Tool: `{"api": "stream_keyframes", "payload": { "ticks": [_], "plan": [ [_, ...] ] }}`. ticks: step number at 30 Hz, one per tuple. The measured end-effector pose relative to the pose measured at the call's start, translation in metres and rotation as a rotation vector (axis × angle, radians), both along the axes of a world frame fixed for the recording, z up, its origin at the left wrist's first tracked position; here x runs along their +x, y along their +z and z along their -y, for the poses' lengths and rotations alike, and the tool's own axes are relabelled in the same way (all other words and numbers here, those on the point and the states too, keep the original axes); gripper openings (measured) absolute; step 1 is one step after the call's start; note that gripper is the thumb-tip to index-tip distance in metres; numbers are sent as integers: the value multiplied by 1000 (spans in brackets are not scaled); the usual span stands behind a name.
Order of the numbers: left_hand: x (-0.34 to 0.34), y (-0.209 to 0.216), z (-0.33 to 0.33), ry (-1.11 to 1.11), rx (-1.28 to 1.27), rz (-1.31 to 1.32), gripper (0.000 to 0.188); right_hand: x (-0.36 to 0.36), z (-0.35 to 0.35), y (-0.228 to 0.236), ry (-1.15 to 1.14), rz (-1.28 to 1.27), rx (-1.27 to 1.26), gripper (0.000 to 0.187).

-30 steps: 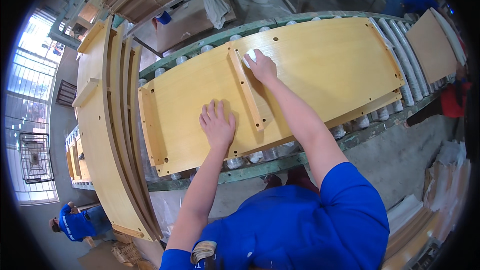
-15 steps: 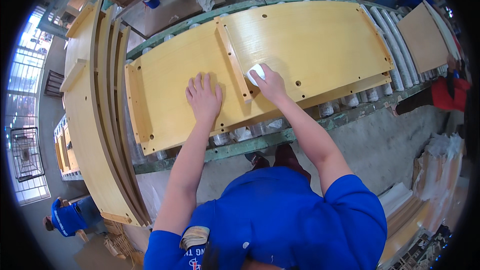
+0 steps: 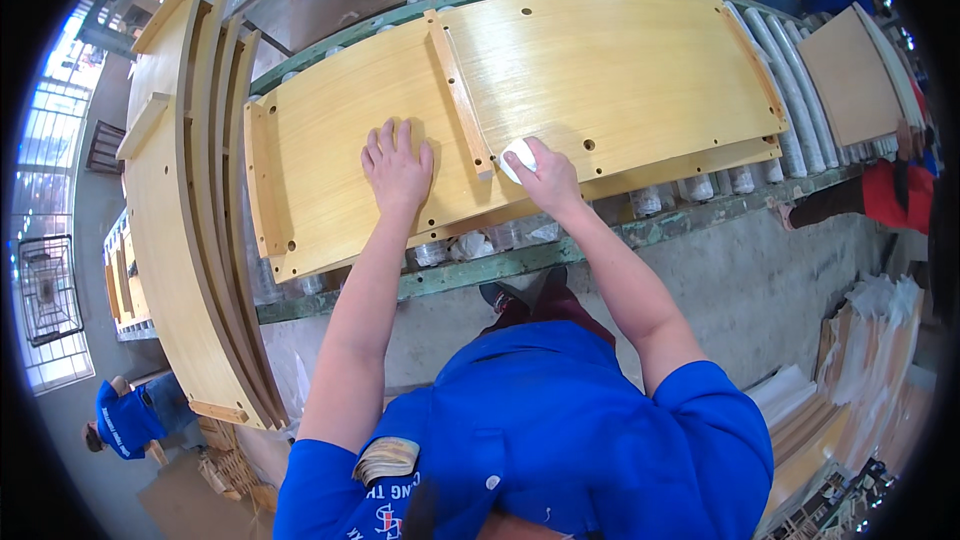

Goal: The person sands the surface of large wooden panels using a white sanding block. They move the block back and forth across the wood, handling the panels one at a time on a roller conveyor. The person also removes protective plastic film from the wood and places it on the conveyor.

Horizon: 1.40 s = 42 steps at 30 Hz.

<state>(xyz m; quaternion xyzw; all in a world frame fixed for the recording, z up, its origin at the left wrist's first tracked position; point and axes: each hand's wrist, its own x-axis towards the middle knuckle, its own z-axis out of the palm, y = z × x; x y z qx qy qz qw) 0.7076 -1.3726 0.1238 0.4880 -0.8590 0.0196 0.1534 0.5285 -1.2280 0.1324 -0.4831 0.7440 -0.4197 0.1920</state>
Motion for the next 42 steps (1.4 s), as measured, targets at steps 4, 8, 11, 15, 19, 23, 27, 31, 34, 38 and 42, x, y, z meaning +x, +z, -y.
{"api": "stream_keyframes", "payload": {
  "ticks": [4,8,11,15,19,23,27,31,34,38,42],
  "plan": [
    [-4,1,-1,6,-1,-2,47,-5,-3,-1,18,17,18,40],
    [-3,1,-2,22,1,5,46,-5,-10,4,63,38,13,40],
    [-6,3,-3,11,24,6,47,-7,-19,5,130,-22,65,40],
    [-2,4,0,29,43,24,49,-13,-26,13,295,-29,74,35],
    [13,3,-3,-38,-17,56,49,-32,-30,19,173,1305,18,32],
    [46,9,5,-206,76,8,50,-28,-8,48,384,1754,-126,41],
    [53,11,4,-197,125,-67,50,16,40,96,453,1482,81,62],
    [65,10,0,-202,140,-197,51,81,105,106,606,1380,168,67],
    [70,24,5,-256,380,-83,51,143,149,121,791,1350,266,52],
    [77,17,3,-289,294,-271,51,234,196,138,934,726,356,35],
    [72,-10,7,-217,150,-432,51,321,220,132,1215,205,320,32]
  ]
}}
